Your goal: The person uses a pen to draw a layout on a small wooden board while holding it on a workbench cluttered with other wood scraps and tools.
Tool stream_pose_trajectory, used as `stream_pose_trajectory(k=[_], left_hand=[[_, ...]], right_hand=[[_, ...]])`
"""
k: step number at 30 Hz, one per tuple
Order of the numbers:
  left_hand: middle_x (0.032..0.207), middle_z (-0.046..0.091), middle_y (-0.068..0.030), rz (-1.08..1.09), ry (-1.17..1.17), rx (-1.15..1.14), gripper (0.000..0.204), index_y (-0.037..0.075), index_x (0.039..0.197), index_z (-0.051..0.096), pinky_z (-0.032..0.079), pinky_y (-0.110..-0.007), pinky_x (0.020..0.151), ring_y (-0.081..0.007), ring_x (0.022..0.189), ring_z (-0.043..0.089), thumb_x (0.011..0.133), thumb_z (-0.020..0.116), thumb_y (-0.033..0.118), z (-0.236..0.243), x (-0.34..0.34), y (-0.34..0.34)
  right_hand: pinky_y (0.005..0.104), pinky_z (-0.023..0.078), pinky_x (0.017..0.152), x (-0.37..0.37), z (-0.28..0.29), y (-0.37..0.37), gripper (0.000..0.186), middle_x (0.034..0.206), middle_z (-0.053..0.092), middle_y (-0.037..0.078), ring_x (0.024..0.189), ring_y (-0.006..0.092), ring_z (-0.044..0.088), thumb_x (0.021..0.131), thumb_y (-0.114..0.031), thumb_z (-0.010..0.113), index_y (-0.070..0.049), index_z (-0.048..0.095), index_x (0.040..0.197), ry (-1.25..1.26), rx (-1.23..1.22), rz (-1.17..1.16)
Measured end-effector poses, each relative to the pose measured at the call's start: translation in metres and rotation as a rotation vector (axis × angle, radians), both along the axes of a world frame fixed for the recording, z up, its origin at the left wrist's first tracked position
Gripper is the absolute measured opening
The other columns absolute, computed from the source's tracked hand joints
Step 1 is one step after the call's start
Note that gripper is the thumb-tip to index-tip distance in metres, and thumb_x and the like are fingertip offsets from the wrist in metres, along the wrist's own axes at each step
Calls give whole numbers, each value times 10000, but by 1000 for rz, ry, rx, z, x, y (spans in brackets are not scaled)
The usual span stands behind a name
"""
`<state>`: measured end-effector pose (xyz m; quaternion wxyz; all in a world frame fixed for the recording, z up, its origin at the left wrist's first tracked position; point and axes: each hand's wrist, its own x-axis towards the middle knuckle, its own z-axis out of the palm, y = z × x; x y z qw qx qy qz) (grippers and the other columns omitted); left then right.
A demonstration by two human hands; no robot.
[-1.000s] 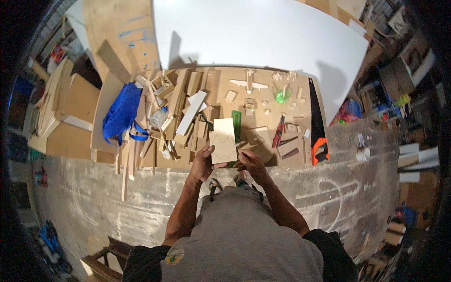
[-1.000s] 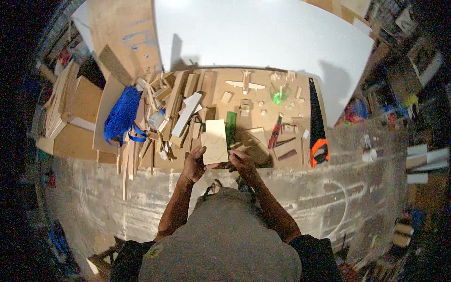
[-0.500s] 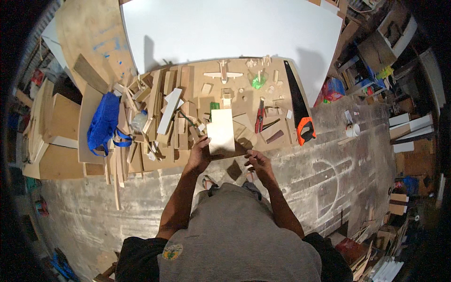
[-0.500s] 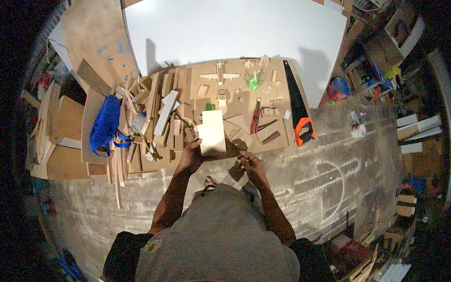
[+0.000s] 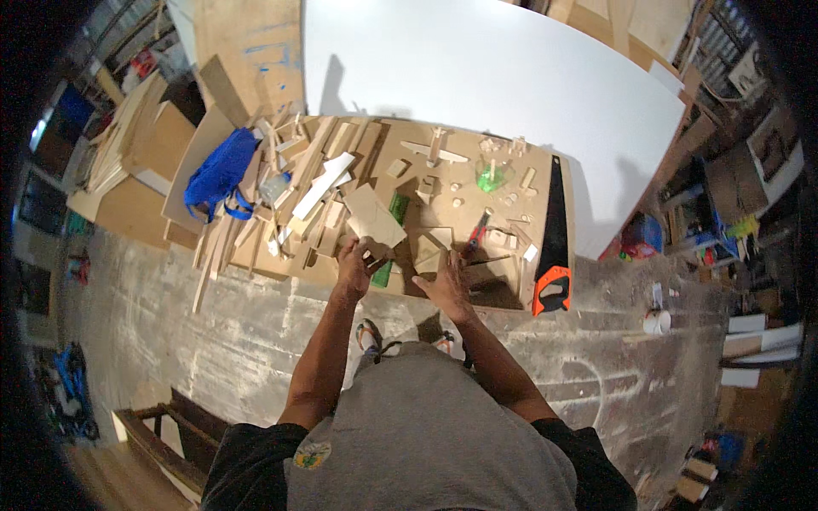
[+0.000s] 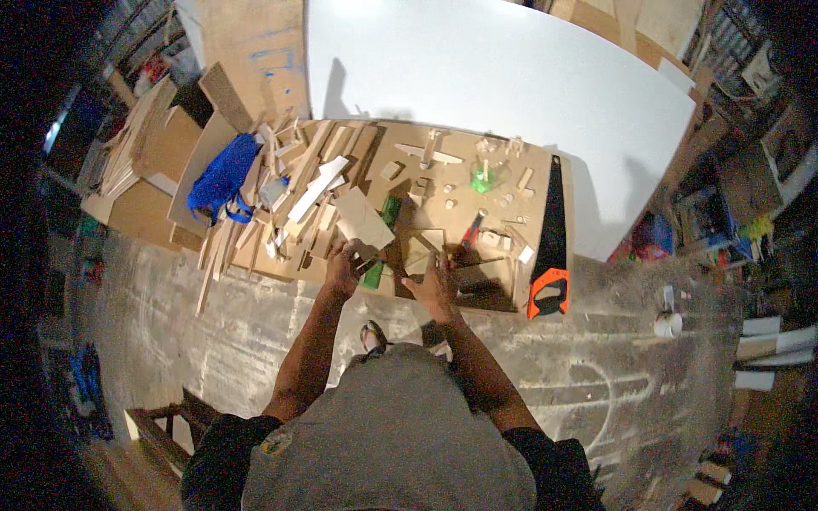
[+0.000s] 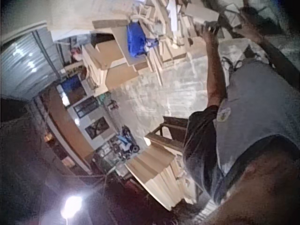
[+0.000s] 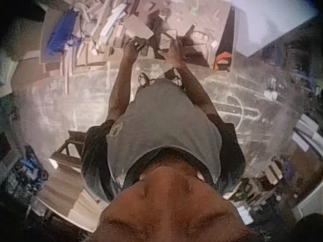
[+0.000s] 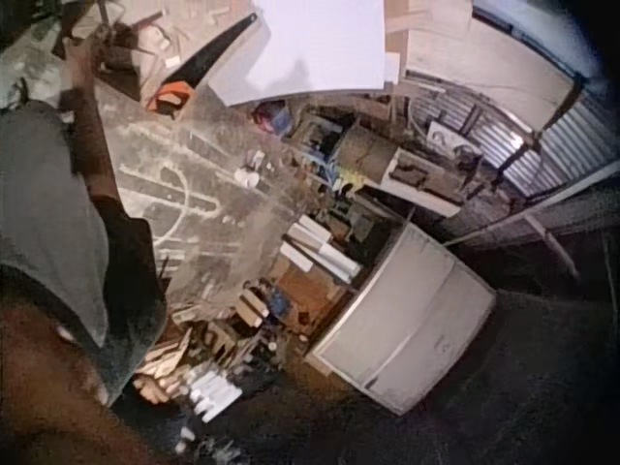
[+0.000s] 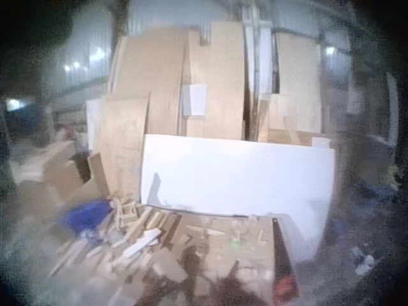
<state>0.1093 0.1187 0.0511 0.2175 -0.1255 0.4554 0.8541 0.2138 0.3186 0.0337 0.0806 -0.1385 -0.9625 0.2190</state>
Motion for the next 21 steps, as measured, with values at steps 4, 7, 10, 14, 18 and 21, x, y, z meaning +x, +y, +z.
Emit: stream_pose_trajectory(k=[4, 7, 10, 14, 18, 21], left_hand=[[1082, 617, -72, 21, 47, 52, 186, 99, 1161, 543, 580, -449, 823, -260, 949, 648, 981, 527, 141, 7, -6, 5], [1144, 613, -86, 43, 107, 85, 242, 90, 1242, 503, 582, -434, 845, -235, 917, 658, 1003, 476, 113, 17, -9, 9], [1151, 599, -91, -4, 148, 91, 252, 85, 1254, 494, 586, -431, 837, -225, 901, 654, 1005, 459, 97, 23, -12, 6], [1086, 587, -84, -119, 237, 141, 289, 96, 1288, 473, 596, -444, 815, -223, 871, 648, 1000, 453, 82, 26, -20, 3], [1039, 578, -73, -115, 179, 83, 332, 108, 1319, 440, 602, -461, 796, -224, 864, 640, 989, 467, 78, 41, -22, 7], [1054, 578, -73, -128, 189, 62, 344, 111, 1324, 430, 604, -466, 800, -220, 874, 638, 984, 476, 79, 48, -22, 5]], right_hand=[[501, 348, 1053, -10, -4, 6, 855, 1312, 418, 272, 1240, 431, 397, 677, -323, 799, 78, 382, 1307, -78, -92, 43], [503, 359, 1029, 8, 27, 8, 836, 1257, 439, 251, 1206, 416, 413, 666, -281, 808, 48, 384, 1306, 123, -240, 118], [497, 365, 1013, 28, 55, 2, 855, 1252, 430, 245, 1200, 405, 409, 664, -267, 817, 31, 375, 1333, 122, -322, 158], [480, 372, 1005, 26, 83, -7, 870, 1247, 442, 228, 1189, 394, 417, 664, -269, 818, 33, 376, 1350, 109, -248, 142], [474, 375, 993, 23, 89, -17, 849, 1219, 450, 217, 1162, 384, 429, 665, -253, 813, 33, 392, 1345, 165, -210, 109], [483, 379, 971, 20, 86, -21, 831, 1179, 457, 209, 1132, 380, 440, 662, -239, 810, 31, 402, 1334, 179, -174, 121]])
